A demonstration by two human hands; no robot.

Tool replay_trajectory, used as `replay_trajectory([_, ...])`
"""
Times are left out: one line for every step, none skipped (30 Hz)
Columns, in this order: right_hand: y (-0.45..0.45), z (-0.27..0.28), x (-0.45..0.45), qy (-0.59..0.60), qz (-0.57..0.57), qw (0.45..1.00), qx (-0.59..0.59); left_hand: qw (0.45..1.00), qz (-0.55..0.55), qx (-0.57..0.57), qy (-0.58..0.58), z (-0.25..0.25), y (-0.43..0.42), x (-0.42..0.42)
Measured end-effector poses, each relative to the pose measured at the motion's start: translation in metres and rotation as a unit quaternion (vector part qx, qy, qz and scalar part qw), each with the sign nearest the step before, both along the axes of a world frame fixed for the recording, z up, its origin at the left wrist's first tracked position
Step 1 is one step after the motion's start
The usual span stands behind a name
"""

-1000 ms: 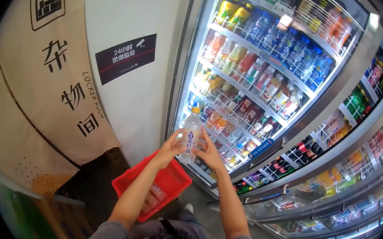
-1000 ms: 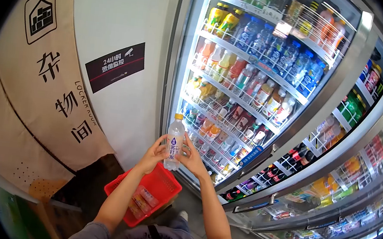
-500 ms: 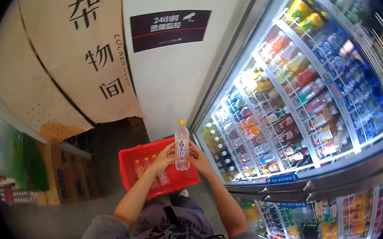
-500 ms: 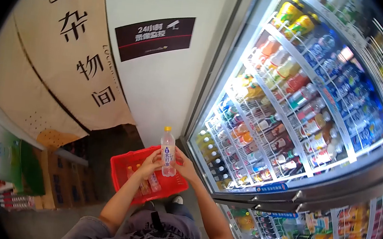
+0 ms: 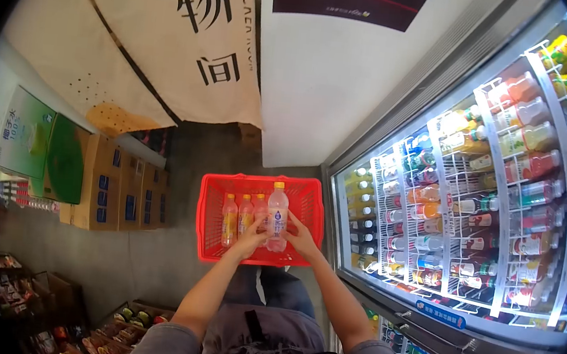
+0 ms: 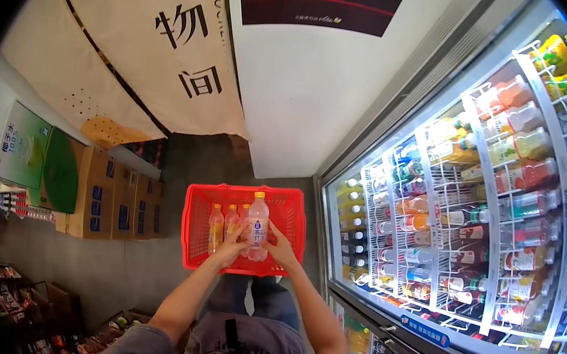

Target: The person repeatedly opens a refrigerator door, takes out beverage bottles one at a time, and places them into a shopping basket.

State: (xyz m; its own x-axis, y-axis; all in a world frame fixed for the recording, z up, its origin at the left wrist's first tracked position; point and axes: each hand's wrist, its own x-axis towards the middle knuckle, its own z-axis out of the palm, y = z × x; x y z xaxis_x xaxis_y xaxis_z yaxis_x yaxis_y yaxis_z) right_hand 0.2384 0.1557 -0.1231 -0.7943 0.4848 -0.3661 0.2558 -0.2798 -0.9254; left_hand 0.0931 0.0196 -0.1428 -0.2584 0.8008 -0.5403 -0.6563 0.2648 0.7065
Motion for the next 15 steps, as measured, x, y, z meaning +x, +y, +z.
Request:
replay_trajectory([-0.003,-0.013,0.002,-0.004,0.004,1.0,-0.007,1.0,-0.013,-0.016,-0.008,-0.012,-0.003,0.003])
replay_trajectory([-0.005,-0.026,0.003,-0.003,-0.01,1.0,-0.005,1.0,-0.008,-0.021,-0.012,-0.025,-0.005,0.006])
replay_trajectory([-0.005,-0.041,0.004,-0.003,-0.026,1.0,-0.001,1.0,-0.013,-0.023,0.012,-0.044,-0.005,0.009])
replay_trajectory([-0.004,-0.062,0.005,-0.009,-0.023,1.0,-0.005,0.999,-0.018,-0.026,0.034,-0.059,-0.005,0.014])
replay_trajectory([-0.005,-0.084,0.004,-0.003,-0.031,0.999,0.044,0.999,-0.015,-0.03,0.028,-0.076,-0.004,0.017])
replay_trajectory([-0.006,-0.096,0.003,0.003,-0.04,0.995,0.093,0.996,-0.018,-0.04,0.075,-0.088,0.0,0.018])
replay_trajectory([-0.009,-0.108,0.007,-0.005,-0.039,0.995,0.087,0.991,-0.023,-0.052,0.119,-0.099,0.001,0.022])
replay_trajectory([-0.007,-0.121,0.007,-0.04,-0.042,0.994,0.088,0.992,-0.024,-0.059,0.111,-0.11,0.002,0.025])
replay_trajectory([-0.005,-0.13,0.007,-0.074,-0.045,0.992,0.089,0.992,-0.024,-0.061,0.112,-0.115,0.007,0.024])
replay_trajectory([-0.005,-0.13,0.005,-0.083,-0.045,0.992,0.082,0.991,-0.024,-0.064,0.112,-0.118,0.011,0.024])
replay_trajectory([-0.004,-0.13,0.003,-0.098,-0.037,0.99,0.095,0.992,-0.026,-0.069,0.104,-0.121,0.015,0.022])
replay_trajectory([-0.002,-0.132,-0.001,-0.112,-0.028,0.987,0.108,0.986,-0.056,-0.087,0.133,-0.122,0.02,0.02])
replay_trajectory([-0.001,-0.14,-0.004,-0.119,-0.025,0.987,0.103,0.978,-0.086,-0.105,0.161,-0.13,0.022,0.02])
replay_trajectory([-0.001,-0.148,-0.006,-0.167,-0.016,0.974,0.151,0.975,-0.086,-0.111,0.171,-0.142,0.023,0.02])
replay_trajectory([0.0,-0.151,-0.01,-0.213,-0.007,0.957,0.199,0.975,-0.085,-0.117,0.166,-0.145,0.025,0.021])
